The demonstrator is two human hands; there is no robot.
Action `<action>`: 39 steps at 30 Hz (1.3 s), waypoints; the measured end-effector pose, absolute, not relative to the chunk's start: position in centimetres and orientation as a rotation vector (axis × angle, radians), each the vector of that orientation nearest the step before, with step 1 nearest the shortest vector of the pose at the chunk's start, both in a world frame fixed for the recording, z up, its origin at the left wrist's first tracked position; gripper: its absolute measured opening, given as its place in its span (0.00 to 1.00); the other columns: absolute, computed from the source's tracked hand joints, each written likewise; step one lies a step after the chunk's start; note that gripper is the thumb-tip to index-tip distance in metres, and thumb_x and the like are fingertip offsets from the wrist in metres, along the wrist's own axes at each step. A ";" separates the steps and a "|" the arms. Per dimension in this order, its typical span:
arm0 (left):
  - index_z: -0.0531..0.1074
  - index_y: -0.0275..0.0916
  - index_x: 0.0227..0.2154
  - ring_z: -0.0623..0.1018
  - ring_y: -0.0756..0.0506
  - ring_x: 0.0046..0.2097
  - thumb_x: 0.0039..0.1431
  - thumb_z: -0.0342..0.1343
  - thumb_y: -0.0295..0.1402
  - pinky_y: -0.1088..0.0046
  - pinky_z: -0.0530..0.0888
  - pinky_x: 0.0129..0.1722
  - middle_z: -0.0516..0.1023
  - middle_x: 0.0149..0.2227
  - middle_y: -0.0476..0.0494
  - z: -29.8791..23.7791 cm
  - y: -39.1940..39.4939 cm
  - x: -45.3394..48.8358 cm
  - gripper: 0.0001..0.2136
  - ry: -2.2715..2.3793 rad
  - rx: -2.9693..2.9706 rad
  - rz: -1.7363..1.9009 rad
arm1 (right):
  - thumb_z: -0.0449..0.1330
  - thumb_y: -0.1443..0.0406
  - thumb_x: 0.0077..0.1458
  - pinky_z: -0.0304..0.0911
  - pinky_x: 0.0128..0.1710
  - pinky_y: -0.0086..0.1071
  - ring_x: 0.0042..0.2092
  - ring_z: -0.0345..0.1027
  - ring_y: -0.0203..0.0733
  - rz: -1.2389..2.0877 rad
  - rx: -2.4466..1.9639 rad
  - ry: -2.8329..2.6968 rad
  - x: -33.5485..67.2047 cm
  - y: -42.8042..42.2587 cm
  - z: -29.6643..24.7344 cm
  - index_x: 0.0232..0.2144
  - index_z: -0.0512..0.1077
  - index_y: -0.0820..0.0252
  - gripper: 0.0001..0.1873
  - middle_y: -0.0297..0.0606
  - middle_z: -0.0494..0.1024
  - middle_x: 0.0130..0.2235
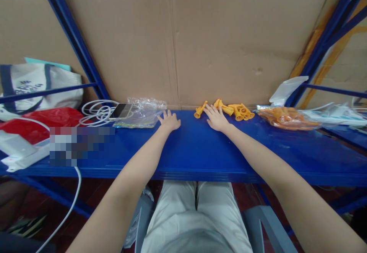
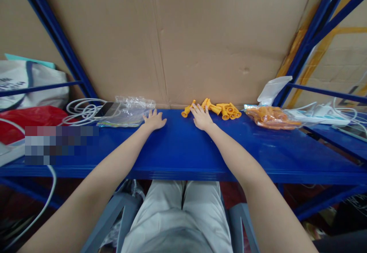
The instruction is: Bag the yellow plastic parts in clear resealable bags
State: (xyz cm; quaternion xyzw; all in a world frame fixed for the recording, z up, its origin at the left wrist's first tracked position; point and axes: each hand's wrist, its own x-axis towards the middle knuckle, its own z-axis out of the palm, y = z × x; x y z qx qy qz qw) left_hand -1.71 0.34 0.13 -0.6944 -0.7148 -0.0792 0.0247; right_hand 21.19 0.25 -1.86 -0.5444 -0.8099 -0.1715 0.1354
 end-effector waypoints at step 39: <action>0.69 0.32 0.59 0.64 0.28 0.65 0.63 0.43 0.36 0.37 0.56 0.62 0.66 0.64 0.26 -0.7 2.6 -5.6 0.25 -2.453 -1.991 -0.337 | 0.49 0.67 0.60 0.56 0.61 0.51 0.63 0.57 0.58 -0.341 -1.849 -2.173 21.7 -0.8 -1.4 0.61 0.65 0.65 0.27 0.54 0.64 0.63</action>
